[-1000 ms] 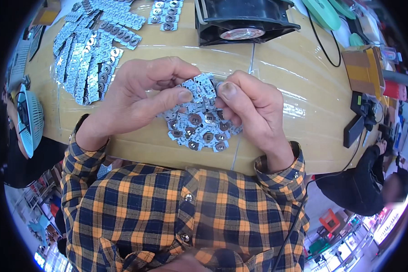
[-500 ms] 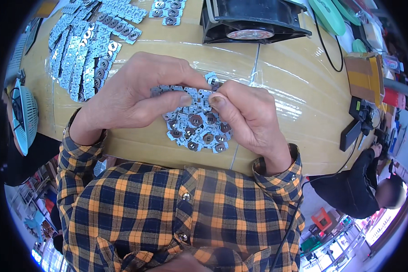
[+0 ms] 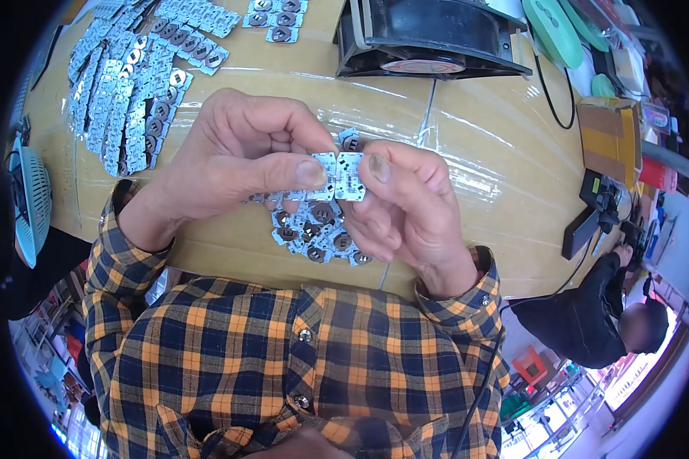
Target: Manually assembling small silver metal components at a workbench.
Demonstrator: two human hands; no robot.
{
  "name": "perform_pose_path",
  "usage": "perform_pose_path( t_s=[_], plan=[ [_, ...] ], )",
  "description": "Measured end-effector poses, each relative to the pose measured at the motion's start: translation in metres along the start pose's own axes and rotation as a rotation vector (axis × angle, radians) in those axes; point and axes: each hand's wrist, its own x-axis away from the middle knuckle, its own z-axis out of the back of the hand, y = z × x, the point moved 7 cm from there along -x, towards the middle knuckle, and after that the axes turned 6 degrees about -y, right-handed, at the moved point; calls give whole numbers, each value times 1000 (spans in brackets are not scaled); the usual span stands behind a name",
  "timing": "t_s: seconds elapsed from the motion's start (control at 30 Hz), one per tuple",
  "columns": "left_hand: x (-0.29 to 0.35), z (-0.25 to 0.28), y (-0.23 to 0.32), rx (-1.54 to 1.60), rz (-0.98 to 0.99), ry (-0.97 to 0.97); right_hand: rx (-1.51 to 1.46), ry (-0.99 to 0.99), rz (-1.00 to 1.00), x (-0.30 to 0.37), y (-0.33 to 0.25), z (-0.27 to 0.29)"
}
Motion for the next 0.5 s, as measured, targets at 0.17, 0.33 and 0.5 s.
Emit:
perform_pose_path(
  t_s=[0.17,0.33,0.5],
  plan=[
    [-2,-3,-2,90,-41,29,-6,7,34,-6,0,0],
    [2,4,14,-230,-257,154,445,199,215,-5,-16,10],
    [7,-11,33,-896,-520,153,689,232,240,4,-21,11]
  ],
)
